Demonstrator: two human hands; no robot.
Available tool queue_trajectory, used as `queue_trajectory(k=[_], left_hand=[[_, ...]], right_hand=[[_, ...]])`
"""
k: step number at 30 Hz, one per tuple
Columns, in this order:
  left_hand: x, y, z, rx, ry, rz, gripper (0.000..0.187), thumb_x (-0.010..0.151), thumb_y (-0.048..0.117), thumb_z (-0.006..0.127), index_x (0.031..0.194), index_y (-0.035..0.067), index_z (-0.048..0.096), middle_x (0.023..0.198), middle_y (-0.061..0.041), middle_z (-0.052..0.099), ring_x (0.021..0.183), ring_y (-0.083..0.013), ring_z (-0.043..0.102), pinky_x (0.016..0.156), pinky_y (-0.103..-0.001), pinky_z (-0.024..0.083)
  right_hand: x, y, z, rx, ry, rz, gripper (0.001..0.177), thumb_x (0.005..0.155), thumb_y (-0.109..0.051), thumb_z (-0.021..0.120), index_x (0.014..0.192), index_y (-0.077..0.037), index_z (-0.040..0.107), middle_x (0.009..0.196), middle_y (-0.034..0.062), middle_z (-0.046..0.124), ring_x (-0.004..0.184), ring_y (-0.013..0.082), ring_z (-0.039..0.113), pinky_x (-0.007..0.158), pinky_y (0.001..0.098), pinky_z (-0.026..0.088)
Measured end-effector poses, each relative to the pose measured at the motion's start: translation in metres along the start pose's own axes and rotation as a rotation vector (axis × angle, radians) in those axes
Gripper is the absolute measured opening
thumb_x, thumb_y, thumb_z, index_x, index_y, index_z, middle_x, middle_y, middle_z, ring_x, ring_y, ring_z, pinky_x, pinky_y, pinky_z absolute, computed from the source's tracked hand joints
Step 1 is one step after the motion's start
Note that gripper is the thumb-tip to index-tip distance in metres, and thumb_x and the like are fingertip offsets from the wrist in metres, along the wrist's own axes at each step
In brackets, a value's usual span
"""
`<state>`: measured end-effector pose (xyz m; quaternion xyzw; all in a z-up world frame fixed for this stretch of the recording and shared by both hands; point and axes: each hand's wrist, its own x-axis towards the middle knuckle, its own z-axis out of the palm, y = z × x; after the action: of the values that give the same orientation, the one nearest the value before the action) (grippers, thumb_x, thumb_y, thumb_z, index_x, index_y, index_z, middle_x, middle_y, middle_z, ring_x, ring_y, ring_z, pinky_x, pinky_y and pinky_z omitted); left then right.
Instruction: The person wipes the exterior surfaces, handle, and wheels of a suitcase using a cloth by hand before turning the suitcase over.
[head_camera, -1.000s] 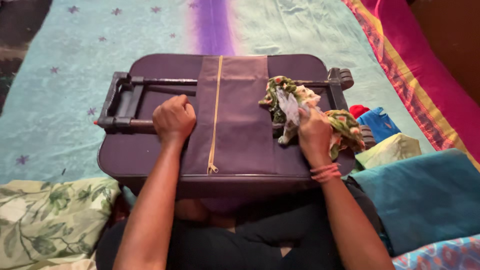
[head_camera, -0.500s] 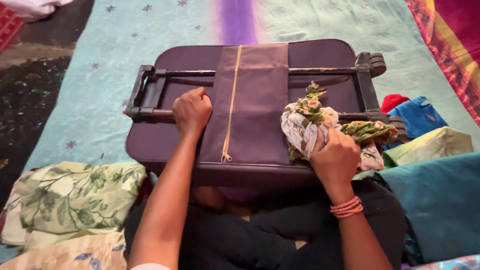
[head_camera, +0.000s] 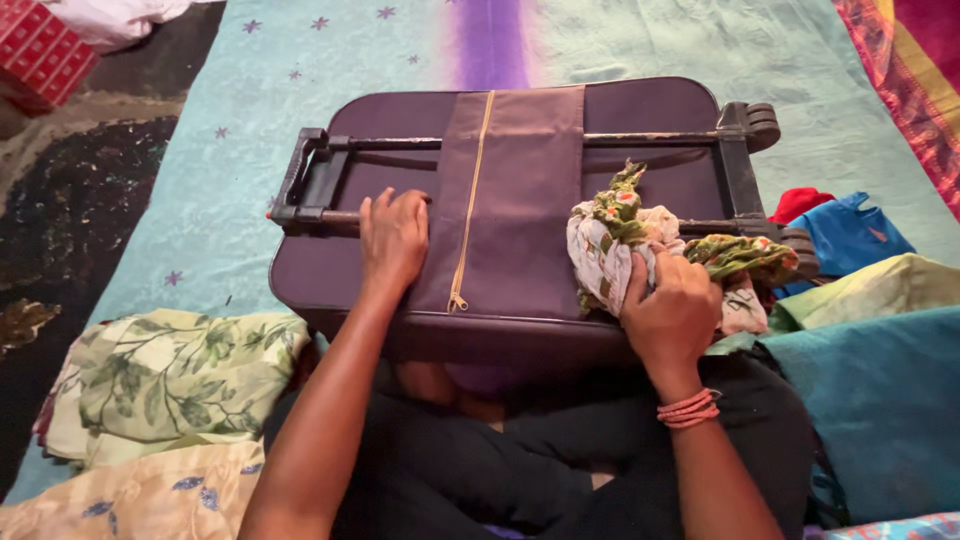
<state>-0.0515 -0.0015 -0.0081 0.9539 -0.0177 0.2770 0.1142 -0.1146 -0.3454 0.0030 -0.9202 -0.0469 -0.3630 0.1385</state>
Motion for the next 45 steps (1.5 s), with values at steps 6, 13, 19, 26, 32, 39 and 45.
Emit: queue_trajectory(k=[6, 13, 19, 26, 32, 39, 45], left_hand=[[-0.049, 0.009, -0.031, 0.107, -0.118, 0.058, 0.058, 0.102, 0.024, 0.049, 0.158, 0.011, 0.042, 0.164, -0.014, 0.032, 0.145, -0.0479, 0.042, 0.11, -0.054, 0.035], [-0.068, 0.034, -0.053, 0.119, -0.216, -0.04, 0.056, 0.102, 0.039, 0.05, 0.146, 0.005, 0.053, 0.161, -0.013, 0.04, 0.137, -0.0394, 0.05, 0.112, -0.057, 0.035], [-0.075, 0.023, -0.03, 0.197, -0.196, -0.01, 0.06, 0.102, 0.043, 0.05, 0.149, 0.005, 0.049, 0.158, -0.011, 0.044, 0.139, -0.0389, 0.049, 0.113, -0.058, 0.035], [-0.075, -0.013, -0.011, 0.327, -0.342, 0.113, 0.067, 0.096, 0.043, 0.048, 0.154, 0.01, 0.04, 0.159, -0.006, 0.043, 0.14, -0.036, 0.047, 0.109, -0.058, 0.036], [-0.076, -0.001, -0.028, 0.259, -0.273, 0.118, 0.061, 0.095, 0.033, 0.052, 0.151, 0.01, 0.049, 0.157, -0.006, 0.049, 0.141, -0.0358, 0.049, 0.112, -0.055, 0.038], [-0.072, 0.03, -0.048, 0.168, -0.186, -0.011, 0.049, 0.102, 0.031, 0.057, 0.142, 0.003, 0.059, 0.138, -0.016, 0.064, 0.132, -0.0374, 0.057, 0.111, -0.055, 0.039], [-0.068, 0.041, -0.057, 0.118, -0.125, -0.021, 0.047, 0.1, 0.031, 0.056, 0.137, 0.003, 0.062, 0.135, -0.017, 0.067, 0.128, -0.0386, 0.06, 0.109, -0.055, 0.04]], right_hand=[[-0.002, 0.0, -0.002, 0.032, 0.012, -0.012, 0.027, 0.102, -0.026, 0.068, 0.11, -0.001, 0.075, 0.092, 0.0124, 0.068, 0.088, 0.0339, 0.062, 0.077, 0.047, 0.047], [-0.02, 0.006, 0.0, 0.496, 0.128, 0.005, 0.021, 0.103, -0.01, 0.069, 0.088, 0.003, 0.059, 0.083, 0.0202, 0.057, 0.079, 0.04, 0.057, 0.072, 0.0484, 0.044], [-0.033, -0.069, -0.008, 0.793, 0.066, -0.166, 0.017, 0.088, -0.011, 0.071, 0.082, 0.002, 0.062, 0.08, 0.0193, 0.06, 0.077, 0.0396, 0.058, 0.07, 0.0478, 0.047], [-0.003, -0.152, -0.033, 0.87, -0.214, -0.577, 0.032, 0.084, -0.034, 0.08, 0.09, -0.005, 0.067, 0.095, 0.0116, 0.064, 0.092, 0.033, 0.063, 0.088, 0.045, 0.047], [0.005, -0.128, -0.038, 0.77, -0.167, -0.5, 0.038, 0.074, -0.031, 0.078, 0.1, -0.007, 0.066, 0.103, 0.0109, 0.065, 0.101, 0.0319, 0.065, 0.09, 0.043, 0.053], [0.002, -0.033, 0.065, 0.281, -0.343, 0.036, 0.013, 0.09, -0.014, 0.06, 0.09, -0.006, 0.07, 0.086, 0.0192, 0.069, 0.079, 0.0375, 0.07, 0.069, 0.0495, 0.056], [0.02, 0.08, 0.028, -0.127, 0.059, 0.355, 0.023, 0.105, -0.019, 0.059, 0.111, 0.001, 0.07, 0.1, 0.0229, 0.07, 0.085, 0.0435, 0.068, 0.069, 0.0539, 0.052]])
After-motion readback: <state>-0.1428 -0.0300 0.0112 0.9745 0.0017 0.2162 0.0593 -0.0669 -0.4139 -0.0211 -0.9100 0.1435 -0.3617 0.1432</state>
